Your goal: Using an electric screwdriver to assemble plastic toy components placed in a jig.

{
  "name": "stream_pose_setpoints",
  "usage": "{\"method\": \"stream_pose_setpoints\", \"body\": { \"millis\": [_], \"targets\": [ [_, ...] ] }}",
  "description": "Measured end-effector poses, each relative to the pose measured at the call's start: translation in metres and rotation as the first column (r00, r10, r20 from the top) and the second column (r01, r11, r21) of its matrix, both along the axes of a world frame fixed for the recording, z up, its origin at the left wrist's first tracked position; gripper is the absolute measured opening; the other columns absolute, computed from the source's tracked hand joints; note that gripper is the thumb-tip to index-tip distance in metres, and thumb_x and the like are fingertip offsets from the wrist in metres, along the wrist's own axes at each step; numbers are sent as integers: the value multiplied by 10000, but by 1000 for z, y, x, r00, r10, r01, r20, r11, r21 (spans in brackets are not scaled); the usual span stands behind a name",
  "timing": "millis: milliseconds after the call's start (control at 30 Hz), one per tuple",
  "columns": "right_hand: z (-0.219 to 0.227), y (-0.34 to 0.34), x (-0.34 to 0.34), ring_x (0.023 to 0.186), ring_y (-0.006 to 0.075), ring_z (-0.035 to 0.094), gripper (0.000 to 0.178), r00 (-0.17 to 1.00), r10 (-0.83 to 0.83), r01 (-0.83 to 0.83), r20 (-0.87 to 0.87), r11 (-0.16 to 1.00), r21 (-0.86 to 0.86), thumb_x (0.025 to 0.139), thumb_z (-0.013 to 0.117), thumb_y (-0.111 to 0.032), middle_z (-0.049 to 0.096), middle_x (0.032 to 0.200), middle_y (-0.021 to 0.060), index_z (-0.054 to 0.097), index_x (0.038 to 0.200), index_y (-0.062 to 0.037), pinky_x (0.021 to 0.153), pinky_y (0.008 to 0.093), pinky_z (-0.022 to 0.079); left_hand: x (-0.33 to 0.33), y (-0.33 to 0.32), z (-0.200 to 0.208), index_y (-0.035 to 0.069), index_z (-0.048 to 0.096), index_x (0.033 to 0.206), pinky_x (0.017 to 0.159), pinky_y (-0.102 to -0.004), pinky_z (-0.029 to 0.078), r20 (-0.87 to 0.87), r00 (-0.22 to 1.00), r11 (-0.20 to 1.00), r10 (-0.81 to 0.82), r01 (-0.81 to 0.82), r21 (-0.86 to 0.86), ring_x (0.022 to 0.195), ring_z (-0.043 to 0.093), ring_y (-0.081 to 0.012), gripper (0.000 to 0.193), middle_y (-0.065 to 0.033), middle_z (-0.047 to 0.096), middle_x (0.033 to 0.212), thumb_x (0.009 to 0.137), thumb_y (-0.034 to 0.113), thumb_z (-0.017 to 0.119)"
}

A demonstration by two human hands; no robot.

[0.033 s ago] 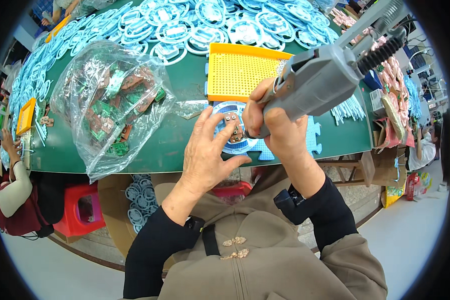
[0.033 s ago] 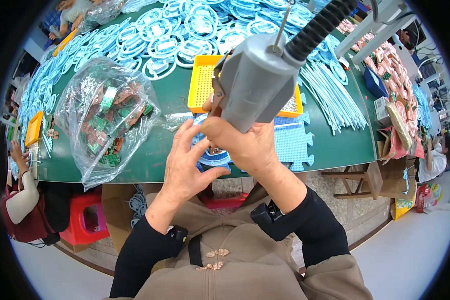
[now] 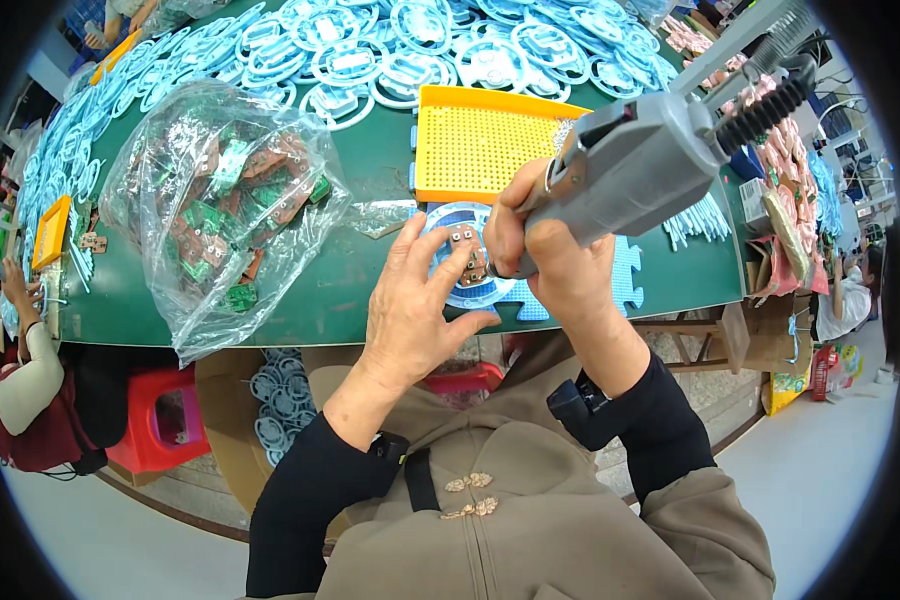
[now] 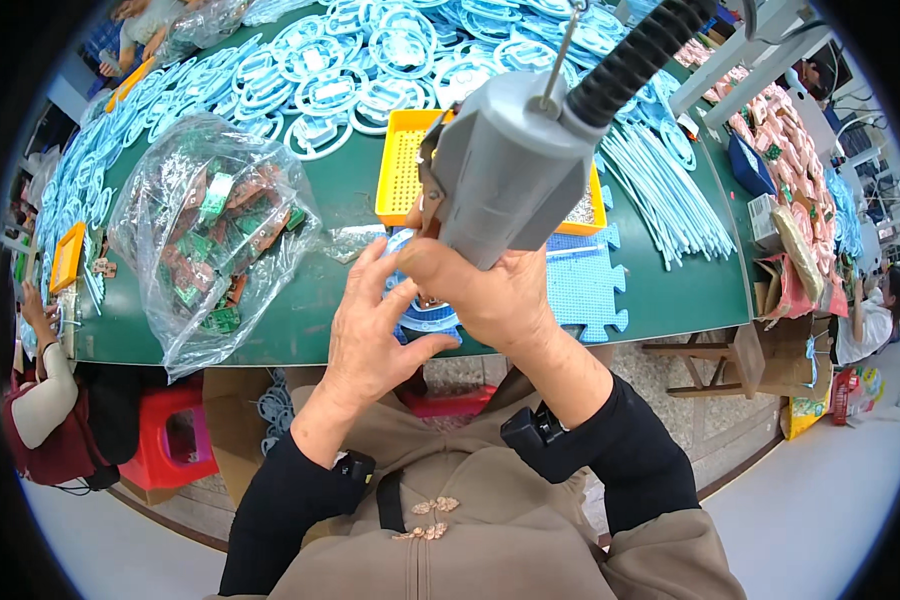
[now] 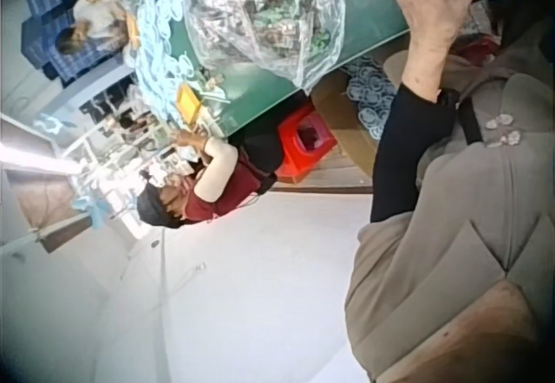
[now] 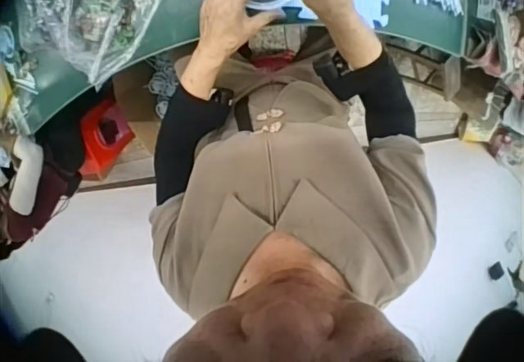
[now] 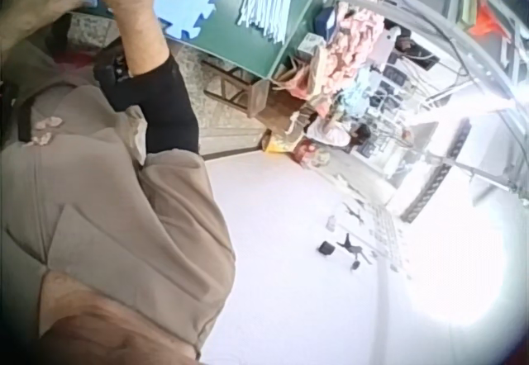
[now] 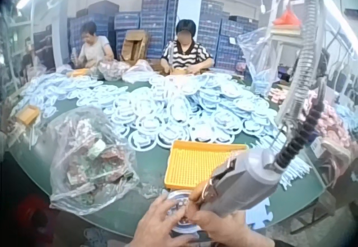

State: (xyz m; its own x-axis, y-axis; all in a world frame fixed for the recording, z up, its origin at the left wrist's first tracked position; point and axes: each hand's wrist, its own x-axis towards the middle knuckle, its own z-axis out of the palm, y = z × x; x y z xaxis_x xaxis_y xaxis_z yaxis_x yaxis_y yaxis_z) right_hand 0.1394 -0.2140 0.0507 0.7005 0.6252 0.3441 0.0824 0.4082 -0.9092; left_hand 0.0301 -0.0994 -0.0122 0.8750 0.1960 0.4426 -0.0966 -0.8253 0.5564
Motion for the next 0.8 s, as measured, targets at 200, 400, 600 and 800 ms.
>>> {"method": "stream_pose_setpoints", "body": {
  "millis": [200,400,600,800],
  "targets": [
    [-4,4,1,557,142,475,491,988,36,-27,151,998,-59,837,741,-438,496,629,36,492,989,-42,482,269,365,5,2,-9,95,573,1246,964,-450,484,90,995,999,31,-31,6,1265,471,-399,755,-96,557,1262,583,282,879],
    [-4,11,2,535,140,468,512,997,50,-51,62,999,14,804,767,-457,492,615,27,500,983,-58,472,275,370,6,7,-7,53,613,1172,938,-439,506,135,991,998,23,-31,55,1227,511,-403,681,-117,585,1221,585,279,871],
    [-13,1,4,517,145,476,525,998,53,-52,16,998,-17,762,791,-471,502,602,32,516,925,-55,460,280,370,5,2,-5,26,632,1107,928,-440,512,102,995,999,10,-15,49,1224,518,-401,620,-161,587,1180,590,277,864],
    [-12,0,5,506,153,482,497,996,82,-82,-21,997,6,756,815,-430,508,593,38,521,885,-50,462,283,376,-1,0,5,73,664,1128,961,-448,493,75,996,999,41,-42,12,1223,519,-394,613,-115,590,1244,582,259,873]
  ]
}}
